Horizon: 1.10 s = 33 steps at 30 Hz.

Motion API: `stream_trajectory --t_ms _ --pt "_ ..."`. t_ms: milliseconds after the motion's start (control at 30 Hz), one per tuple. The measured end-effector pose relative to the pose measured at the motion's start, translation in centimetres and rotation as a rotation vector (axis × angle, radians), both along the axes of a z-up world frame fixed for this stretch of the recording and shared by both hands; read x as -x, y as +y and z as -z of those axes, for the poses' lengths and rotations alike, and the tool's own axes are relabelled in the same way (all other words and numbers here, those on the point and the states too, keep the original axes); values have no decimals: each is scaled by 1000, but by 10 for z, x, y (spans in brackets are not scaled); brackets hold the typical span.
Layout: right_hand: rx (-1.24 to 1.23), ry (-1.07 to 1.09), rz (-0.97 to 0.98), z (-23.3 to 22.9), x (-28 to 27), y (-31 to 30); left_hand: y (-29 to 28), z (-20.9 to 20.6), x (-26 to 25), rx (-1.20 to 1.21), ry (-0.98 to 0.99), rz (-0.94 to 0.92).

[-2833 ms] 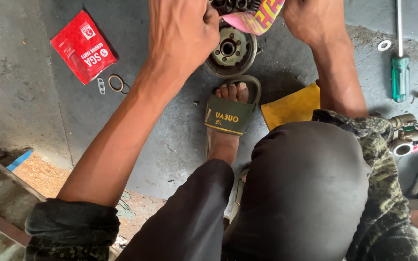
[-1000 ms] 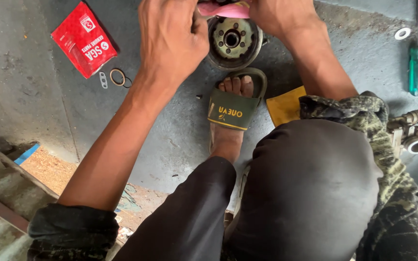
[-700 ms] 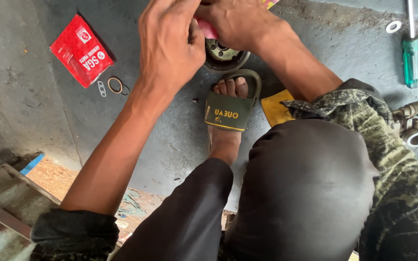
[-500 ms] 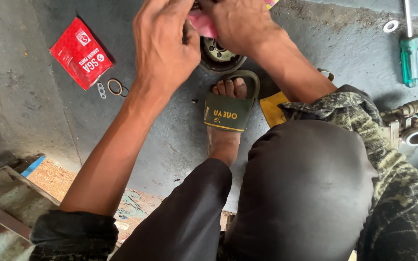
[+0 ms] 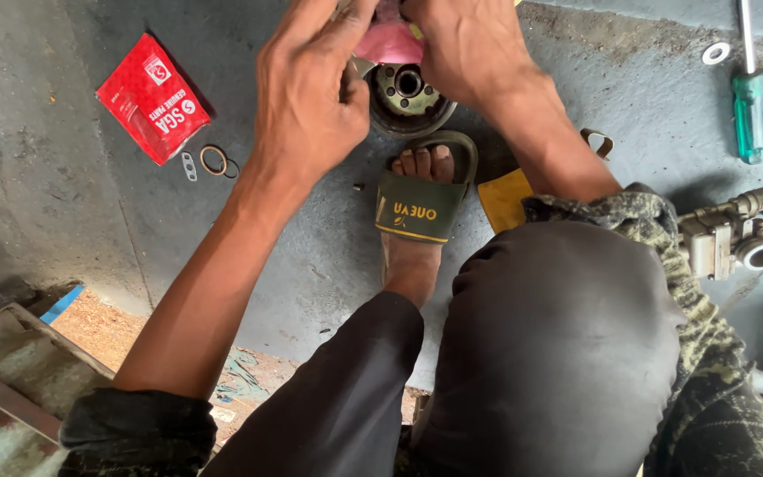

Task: Working on motorcycle engine components, adjusting parts with tools and handling internal assemblies.

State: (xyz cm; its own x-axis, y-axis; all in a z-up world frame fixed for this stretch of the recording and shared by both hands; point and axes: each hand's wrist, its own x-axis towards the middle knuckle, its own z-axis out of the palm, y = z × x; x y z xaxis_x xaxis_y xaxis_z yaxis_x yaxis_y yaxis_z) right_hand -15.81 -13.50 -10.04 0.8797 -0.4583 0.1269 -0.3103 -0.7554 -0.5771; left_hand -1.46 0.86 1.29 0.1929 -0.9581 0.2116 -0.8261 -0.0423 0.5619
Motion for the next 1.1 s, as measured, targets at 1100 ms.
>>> stream_trajectory --t_ms 1100 --pt "-148 -161 -35 -32 76 43 -19 -11 26 -34 -90 -28"
